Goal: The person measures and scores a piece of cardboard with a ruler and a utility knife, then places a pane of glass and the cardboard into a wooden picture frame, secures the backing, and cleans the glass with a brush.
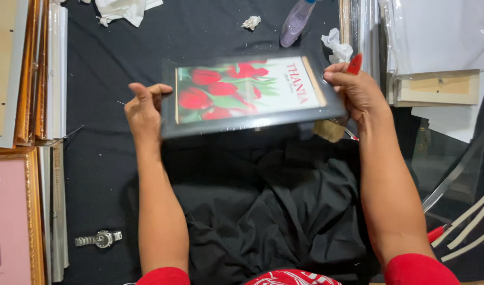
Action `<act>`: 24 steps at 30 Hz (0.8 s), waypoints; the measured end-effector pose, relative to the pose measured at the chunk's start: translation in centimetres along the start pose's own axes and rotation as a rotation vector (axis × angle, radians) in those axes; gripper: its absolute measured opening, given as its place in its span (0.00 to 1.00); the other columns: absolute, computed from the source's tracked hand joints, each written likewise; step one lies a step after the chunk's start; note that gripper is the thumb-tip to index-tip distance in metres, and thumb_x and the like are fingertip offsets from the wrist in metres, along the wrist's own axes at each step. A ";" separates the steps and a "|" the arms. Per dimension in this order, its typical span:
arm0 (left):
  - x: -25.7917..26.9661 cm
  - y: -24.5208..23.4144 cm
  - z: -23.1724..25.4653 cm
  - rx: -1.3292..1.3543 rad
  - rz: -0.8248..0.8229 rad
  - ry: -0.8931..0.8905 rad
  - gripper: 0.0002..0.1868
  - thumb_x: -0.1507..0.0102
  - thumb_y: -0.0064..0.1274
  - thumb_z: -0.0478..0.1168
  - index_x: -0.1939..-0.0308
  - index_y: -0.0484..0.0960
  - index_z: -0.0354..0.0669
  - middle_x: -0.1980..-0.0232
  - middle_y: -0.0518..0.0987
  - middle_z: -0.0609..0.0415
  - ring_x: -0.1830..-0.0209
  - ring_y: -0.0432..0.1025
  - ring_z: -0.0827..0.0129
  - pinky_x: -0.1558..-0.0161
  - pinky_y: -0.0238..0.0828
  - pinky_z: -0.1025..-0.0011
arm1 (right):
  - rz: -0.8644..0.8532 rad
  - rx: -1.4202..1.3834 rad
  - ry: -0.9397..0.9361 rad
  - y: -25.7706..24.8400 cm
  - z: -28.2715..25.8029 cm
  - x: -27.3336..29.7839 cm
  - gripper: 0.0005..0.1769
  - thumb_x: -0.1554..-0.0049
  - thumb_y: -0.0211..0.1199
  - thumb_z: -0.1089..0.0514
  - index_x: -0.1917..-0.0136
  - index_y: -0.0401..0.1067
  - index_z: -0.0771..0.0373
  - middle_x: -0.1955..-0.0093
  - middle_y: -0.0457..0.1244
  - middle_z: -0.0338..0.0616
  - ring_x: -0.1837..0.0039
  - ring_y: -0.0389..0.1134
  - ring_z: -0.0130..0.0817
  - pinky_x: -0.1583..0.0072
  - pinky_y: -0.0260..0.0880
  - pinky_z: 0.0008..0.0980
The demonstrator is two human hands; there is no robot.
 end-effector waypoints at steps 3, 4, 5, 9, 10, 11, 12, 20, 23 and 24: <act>-0.8 0.8 -1.9 0.045 0.066 0.119 0.15 0.28 0.60 0.50 0.66 0.85 0.47 0.70 0.78 0.58 0.67 0.66 0.77 0.59 0.66 0.76 | -0.077 0.111 -0.064 -1.0 4.1 -5.1 0.13 0.47 0.73 0.60 0.50 0.72 0.56 0.68 0.61 0.35 0.68 0.64 0.23 0.66 0.67 0.19; -0.9 1.7 -3.4 0.256 0.010 -0.041 0.17 0.31 0.63 0.47 0.46 0.74 0.46 0.65 0.78 0.54 0.63 0.71 0.72 0.58 0.73 0.71 | -0.066 0.163 -0.082 -1.3 5.3 -6.5 0.15 0.47 0.73 0.60 0.48 0.72 0.56 0.67 0.61 0.36 0.66 0.64 0.25 0.65 0.66 0.22; -0.8 2.7 -4.7 0.464 -0.047 -0.204 0.37 0.34 0.66 0.43 0.27 0.62 0.46 0.60 0.78 0.50 0.60 0.76 0.66 0.57 0.79 0.66 | -0.056 0.216 -0.099 -1.6 6.4 -7.9 0.16 0.47 0.73 0.60 0.46 0.73 0.56 0.66 0.62 0.38 0.65 0.64 0.27 0.65 0.65 0.26; -1.5 4.7 -7.1 0.505 -0.071 -0.394 0.15 0.33 0.59 0.43 0.44 0.81 0.44 0.60 0.85 0.48 0.66 0.82 0.68 0.65 0.83 0.70 | -0.036 0.344 -0.110 -1.8 9.1 -11.5 0.13 0.46 0.72 0.57 0.47 0.74 0.51 0.62 0.65 0.35 0.62 0.63 0.23 0.63 0.62 0.25; -1.6 5.1 -7.0 0.565 -0.098 -0.414 0.11 0.32 0.57 0.42 0.47 0.81 0.44 0.61 0.85 0.49 0.66 0.82 0.68 0.65 0.83 0.70 | -0.031 0.329 -0.104 -1.6 9.0 -11.6 0.15 0.46 0.72 0.56 0.46 0.74 0.52 0.61 0.65 0.36 0.60 0.64 0.26 0.62 0.63 0.28; -1.7 5.6 -6.9 0.624 -0.125 -0.435 0.08 0.31 0.56 0.40 0.49 0.81 0.44 0.63 0.84 0.50 0.65 0.82 0.68 0.64 0.83 0.71 | -0.027 0.314 -0.099 -1.4 9.0 -11.6 0.16 0.46 0.73 0.56 0.46 0.74 0.54 0.60 0.65 0.37 0.58 0.65 0.30 0.61 0.65 0.30; -1.9 5.8 -7.5 0.628 -0.123 -0.436 0.08 0.31 0.56 0.40 0.49 0.81 0.44 0.63 0.84 0.50 0.65 0.82 0.68 0.64 0.83 0.71 | -0.027 0.318 -0.099 -1.4 9.5 -12.1 0.16 0.46 0.73 0.56 0.46 0.74 0.54 0.60 0.65 0.37 0.58 0.65 0.30 0.61 0.65 0.30; -3.2 8.0 -14.1 0.703 -0.061 -0.483 0.10 0.31 0.56 0.39 0.47 0.82 0.42 0.61 0.85 0.44 0.66 0.83 0.60 0.63 0.86 0.61 | 0.130 0.487 -0.192 -1.4 10.3 -13.4 0.09 0.40 0.64 0.54 0.48 0.78 0.59 0.56 0.70 0.44 0.51 0.75 0.38 0.62 0.69 0.33; -3.3 8.0 -13.6 0.682 -0.057 -0.462 0.11 0.31 0.56 0.40 0.47 0.82 0.42 0.60 0.86 0.44 0.65 0.84 0.61 0.63 0.86 0.61 | 0.355 0.818 -0.595 -3.3 6.1 -13.3 0.21 0.33 0.59 0.52 0.67 0.73 0.60 0.73 0.61 0.48 0.66 0.68 0.53 0.61 0.61 0.46; -3.0 7.8 -12.9 0.687 -0.053 -0.461 0.11 0.31 0.56 0.40 0.47 0.82 0.42 0.60 0.86 0.44 0.65 0.84 0.61 0.63 0.86 0.61 | 0.352 0.822 -0.600 -1.6 3.1 -9.8 0.21 0.33 0.59 0.52 0.67 0.73 0.60 0.73 0.61 0.48 0.66 0.68 0.53 0.61 0.61 0.46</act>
Point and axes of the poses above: each hand's wrist, its own x-axis away from the middle knuckle, its own y-axis out of the palm, z = x × y, the point moved 6 cm from there along -x, towards the middle knuckle
